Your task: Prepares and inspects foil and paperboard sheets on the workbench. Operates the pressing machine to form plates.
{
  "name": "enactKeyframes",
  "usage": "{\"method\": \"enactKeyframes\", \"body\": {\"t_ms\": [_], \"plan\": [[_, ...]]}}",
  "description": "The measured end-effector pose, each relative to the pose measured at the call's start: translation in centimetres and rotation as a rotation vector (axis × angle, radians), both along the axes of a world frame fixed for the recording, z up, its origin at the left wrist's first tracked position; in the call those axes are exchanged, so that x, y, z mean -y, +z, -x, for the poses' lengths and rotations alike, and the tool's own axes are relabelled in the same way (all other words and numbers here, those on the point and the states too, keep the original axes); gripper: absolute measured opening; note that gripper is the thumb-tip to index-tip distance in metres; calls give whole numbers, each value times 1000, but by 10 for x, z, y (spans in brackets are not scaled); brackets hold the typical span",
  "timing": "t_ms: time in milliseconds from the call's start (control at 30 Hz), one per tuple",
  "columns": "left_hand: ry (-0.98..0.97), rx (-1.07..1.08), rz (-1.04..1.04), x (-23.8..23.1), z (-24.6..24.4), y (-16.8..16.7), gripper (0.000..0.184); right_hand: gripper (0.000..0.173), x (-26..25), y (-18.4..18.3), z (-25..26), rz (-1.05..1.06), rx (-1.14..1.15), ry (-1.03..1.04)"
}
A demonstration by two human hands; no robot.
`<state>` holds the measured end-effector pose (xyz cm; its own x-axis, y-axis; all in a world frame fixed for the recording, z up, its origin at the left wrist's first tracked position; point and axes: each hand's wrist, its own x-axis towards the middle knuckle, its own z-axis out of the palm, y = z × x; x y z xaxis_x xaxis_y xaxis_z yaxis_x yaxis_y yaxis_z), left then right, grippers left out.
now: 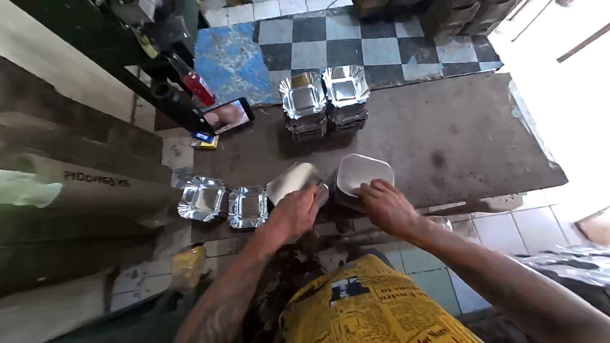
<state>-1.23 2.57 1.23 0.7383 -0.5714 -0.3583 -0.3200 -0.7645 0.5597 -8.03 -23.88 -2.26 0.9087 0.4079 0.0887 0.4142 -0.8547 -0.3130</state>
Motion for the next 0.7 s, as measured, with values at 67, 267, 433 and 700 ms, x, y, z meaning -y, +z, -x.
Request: {"method": "enactKeyframes", "body": {"t_ms": [67, 267, 433, 700], "plan": [[291, 82, 494, -21, 42, 20, 37, 27, -9, 26, 16, -367, 101, -123], [1065, -687, 1274, -21, 105, -22, 30, 36, -83, 43, 53, -1561, -707, -665], [1098, -697, 1682, -11, 146, -42, 22, 23, -53, 44, 59, -1370, -1025, -176], [498, -656, 319, 47, 110, -199, 39, 25, 47, -66, 97, -250, -737, 124]]}}
